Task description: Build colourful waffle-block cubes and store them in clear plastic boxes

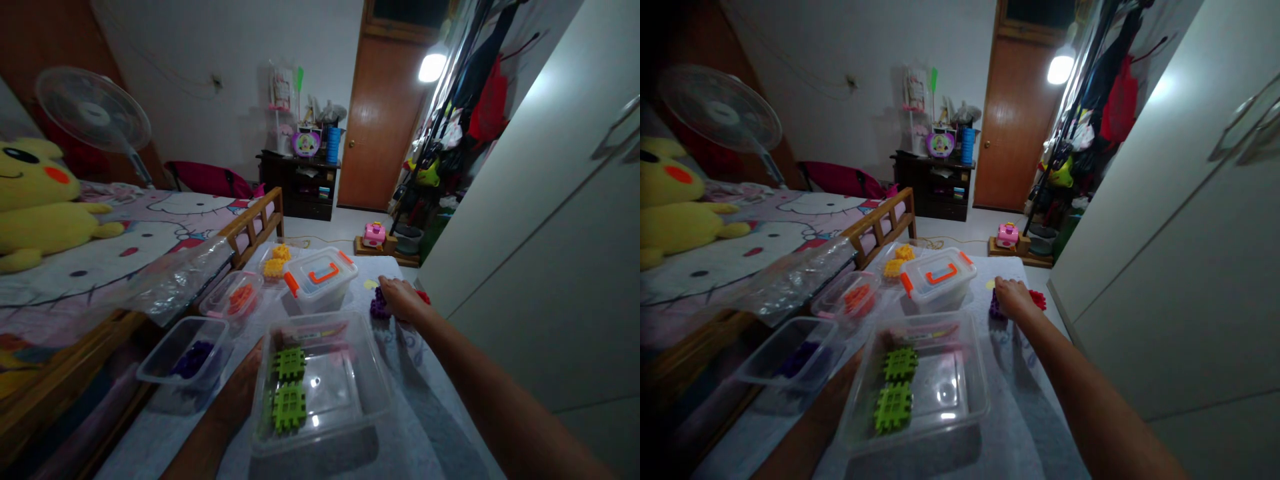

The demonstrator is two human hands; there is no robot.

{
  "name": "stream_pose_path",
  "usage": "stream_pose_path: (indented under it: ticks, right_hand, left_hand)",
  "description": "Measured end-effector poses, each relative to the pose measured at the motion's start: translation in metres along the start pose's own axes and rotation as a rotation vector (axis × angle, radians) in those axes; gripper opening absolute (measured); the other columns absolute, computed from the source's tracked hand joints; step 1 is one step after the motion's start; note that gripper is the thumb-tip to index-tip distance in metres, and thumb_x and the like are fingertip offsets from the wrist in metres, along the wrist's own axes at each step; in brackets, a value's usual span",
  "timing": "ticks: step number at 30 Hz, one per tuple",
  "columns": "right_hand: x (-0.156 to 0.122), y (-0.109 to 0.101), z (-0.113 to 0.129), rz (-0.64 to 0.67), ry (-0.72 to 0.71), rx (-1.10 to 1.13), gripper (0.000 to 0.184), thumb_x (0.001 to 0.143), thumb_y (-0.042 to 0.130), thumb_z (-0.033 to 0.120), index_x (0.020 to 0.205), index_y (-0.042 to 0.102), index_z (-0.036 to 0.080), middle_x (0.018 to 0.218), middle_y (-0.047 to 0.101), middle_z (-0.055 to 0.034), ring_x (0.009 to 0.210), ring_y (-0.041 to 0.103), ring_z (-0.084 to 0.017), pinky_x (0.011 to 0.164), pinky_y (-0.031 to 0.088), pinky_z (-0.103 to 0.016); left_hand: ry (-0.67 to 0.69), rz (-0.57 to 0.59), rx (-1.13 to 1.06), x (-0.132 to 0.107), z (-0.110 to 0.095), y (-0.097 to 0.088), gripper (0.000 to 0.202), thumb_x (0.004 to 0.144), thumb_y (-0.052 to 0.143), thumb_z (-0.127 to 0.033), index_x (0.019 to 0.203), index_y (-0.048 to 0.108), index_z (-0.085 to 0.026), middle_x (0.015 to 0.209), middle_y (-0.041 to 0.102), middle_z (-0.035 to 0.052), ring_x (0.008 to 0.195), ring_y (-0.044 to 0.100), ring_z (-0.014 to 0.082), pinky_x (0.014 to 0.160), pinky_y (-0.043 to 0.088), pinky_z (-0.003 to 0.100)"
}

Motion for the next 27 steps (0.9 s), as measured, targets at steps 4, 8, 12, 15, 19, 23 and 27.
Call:
stream_pose_path:
  ticks: [4,8,12,15,19,23,27]
  right_hand:
    - [-0.028,-0.050,0.019,-0.075,-0.089,0.061,0.047,0.075,0.064,0.017,0.120,0.049,0.014,0.112,0.066,-0.0144,0.104,0.060,-0.025,0.079,0.040,-0.028]
    - [-0.073,-0.087,0.085,-0.097,-0.392,0.297,0.048,0.073,0.068,0.021,0.118,0.052,0.019,0.108,0.067,-0.0100,0.100,0.062,-0.023,0.079,0.043,-0.027]
    - [-0.092,-0.050,0.157,0.104,-0.590,0.202,0.042,0.069,0.070,0.021,0.108,0.058,0.014,0.100,0.070,-0.0134,0.090,0.067,-0.026,0.071,0.049,-0.030]
    - [-0.086,-0.004,0.191,0.156,-0.666,0.051,0.038,0.069,0.066,0.012,0.107,0.061,0.007,0.101,0.070,-0.0186,0.093,0.069,-0.030,0.076,0.053,-0.033]
    - [-0.071,0.036,0.202,0.159,-0.634,-0.044,0.031,0.073,0.059,0.004,0.103,0.066,0.008,0.102,0.071,-0.0192,0.094,0.070,-0.030,0.079,0.055,-0.036]
    - [-0.067,0.044,0.203,0.126,-0.578,-0.059,0.034,0.077,0.056,0.002,0.110,0.064,0.003,0.104,0.070,-0.0228,0.095,0.069,-0.032,0.079,0.056,-0.039]
    - [-0.068,0.046,0.205,0.103,-0.547,-0.049,0.031,0.080,0.051,0.004,0.109,0.064,0.001,0.101,0.070,-0.0238,0.093,0.069,-0.033,0.075,0.057,-0.041]
  left_hand:
    - [0.038,0.017,0.014,0.001,0.002,-0.003,0.051,0.082,0.065,-0.043,0.128,0.060,-0.021,0.126,0.065,0.0098,0.129,0.049,0.0344,0.111,0.036,0.044]
    - [0.027,0.085,0.001,0.003,0.010,-0.001,0.051,0.088,0.058,-0.044,0.133,0.056,-0.020,0.124,0.067,0.0121,0.121,0.056,0.0335,0.108,0.039,0.047]
    - [0.059,0.069,0.037,0.003,0.008,-0.005,0.051,0.089,0.058,-0.041,0.134,0.055,-0.018,0.124,0.066,0.0125,0.119,0.058,0.0321,0.110,0.037,0.045]
    - [0.130,0.036,0.104,0.002,0.002,-0.009,0.049,0.087,0.061,-0.039,0.131,0.058,-0.018,0.126,0.066,0.0114,0.124,0.054,0.0321,0.112,0.034,0.043]
    - [0.150,0.011,0.137,0.001,0.001,-0.012,0.049,0.086,0.062,-0.040,0.130,0.060,-0.018,0.123,0.067,0.0110,0.128,0.050,0.0338,0.113,0.033,0.044]
    - [0.155,0.000,0.160,0.000,0.000,-0.013,0.050,0.087,0.062,-0.038,0.132,0.058,-0.018,0.128,0.065,0.0099,0.132,0.047,0.0317,0.115,0.030,0.041]
    - [0.198,0.042,0.224,-0.001,-0.007,-0.007,0.048,0.090,0.058,-0.041,0.132,0.058,-0.019,0.132,0.062,0.0097,0.133,0.045,0.0304,0.116,0.028,0.040]
Point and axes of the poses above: each hand's wrist, its own x-axis towards the middle knuckle, its own y-axis out of the palm, z = x × y, the point moved 9 cm from there along x, towards the middle knuckle
